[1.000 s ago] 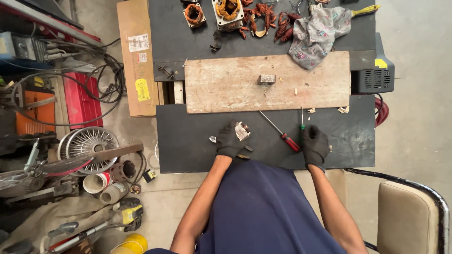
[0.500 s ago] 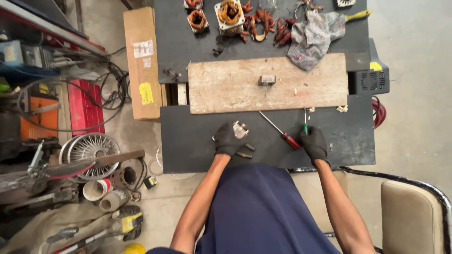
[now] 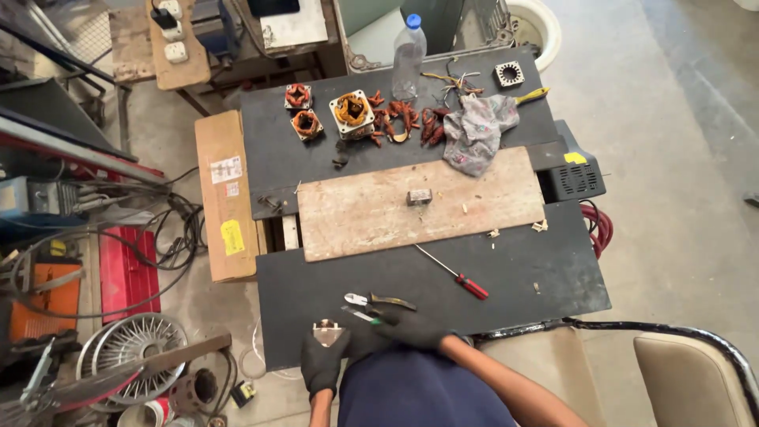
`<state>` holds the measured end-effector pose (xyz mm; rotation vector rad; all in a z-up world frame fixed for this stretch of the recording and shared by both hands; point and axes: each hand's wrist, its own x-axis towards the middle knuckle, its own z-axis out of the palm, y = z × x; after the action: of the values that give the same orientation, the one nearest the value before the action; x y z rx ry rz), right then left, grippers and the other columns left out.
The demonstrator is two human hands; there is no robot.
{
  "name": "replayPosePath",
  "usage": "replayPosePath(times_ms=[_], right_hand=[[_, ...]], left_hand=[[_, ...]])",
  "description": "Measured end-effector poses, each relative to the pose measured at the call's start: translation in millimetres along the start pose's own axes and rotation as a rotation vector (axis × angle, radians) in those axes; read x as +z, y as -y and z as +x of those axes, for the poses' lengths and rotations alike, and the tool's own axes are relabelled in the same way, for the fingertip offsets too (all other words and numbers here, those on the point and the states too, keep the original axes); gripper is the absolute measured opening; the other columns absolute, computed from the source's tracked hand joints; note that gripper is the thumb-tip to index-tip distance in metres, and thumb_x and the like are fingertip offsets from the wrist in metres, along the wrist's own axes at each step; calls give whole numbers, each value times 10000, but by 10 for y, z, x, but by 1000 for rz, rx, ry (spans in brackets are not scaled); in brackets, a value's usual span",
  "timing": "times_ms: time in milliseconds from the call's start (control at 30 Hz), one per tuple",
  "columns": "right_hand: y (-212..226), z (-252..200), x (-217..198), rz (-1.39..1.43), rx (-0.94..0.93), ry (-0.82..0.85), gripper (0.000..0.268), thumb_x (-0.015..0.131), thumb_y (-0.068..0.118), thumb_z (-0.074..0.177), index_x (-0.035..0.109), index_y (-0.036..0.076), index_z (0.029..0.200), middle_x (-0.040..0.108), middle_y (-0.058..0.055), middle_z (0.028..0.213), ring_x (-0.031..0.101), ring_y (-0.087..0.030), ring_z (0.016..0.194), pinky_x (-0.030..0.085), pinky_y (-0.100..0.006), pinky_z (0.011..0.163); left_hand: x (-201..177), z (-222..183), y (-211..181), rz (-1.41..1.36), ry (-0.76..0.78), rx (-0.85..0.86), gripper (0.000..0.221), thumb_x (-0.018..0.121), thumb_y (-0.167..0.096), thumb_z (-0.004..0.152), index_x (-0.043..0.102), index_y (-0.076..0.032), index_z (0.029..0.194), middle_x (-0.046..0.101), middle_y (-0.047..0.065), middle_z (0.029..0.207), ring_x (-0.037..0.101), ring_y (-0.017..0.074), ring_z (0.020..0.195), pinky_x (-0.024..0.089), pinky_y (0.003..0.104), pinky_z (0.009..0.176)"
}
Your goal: Disassembling and inspecting a motor stator using pliers and a screwdriver on a workbench
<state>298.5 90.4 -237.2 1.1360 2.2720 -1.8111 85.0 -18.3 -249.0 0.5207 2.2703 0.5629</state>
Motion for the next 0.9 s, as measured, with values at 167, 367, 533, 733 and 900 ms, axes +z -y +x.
replayPosePath(times_ms=[167,367,533,733,900], right_hand=[[-300,314,300,-189,-120,-28,385,516,424,992,637,181,1265,628,-99,1339,612,-280,1159,449,-395,996],[-690,870,473,-62,45,-95,510,640,415,938,660,92,1333,666,-222,1335,597,-386,1283,484,-485,1097],[103,378,-80,-168,241,-289,597,578,492,983,604,90,1423,641,-190,1396,561,-272,1368,434,-416,1165],[-667,406,-115,-172,443,-575,447,665,476,937,706,195,1282,720,-166,1208,642,-321,1216,512,-433,1009],[-163,-155,-302,187,507,-324,426,707,468,925,669,317,1322,764,-15,1013,739,-190,923,555,-368,869]], left_hand=[[131,217,195,-3,5,25,947,903,-502,564,599,-132,1381,695,134,1306,648,320,1222,492,414,1022],[1243,1326,1379,531,42,560,675,705,-612,805,526,-433,1431,486,-171,1540,491,197,1420,368,486,1217],[930,448,264,329,-119,515,778,824,-672,651,636,-245,1274,772,10,1125,756,264,1019,643,427,855],[1181,475,325,481,-510,909,706,706,-799,570,650,-187,919,629,59,694,674,300,577,555,434,471],[1227,631,690,524,-271,810,1019,690,-910,518,600,-172,1214,629,56,775,724,317,648,601,439,479]])
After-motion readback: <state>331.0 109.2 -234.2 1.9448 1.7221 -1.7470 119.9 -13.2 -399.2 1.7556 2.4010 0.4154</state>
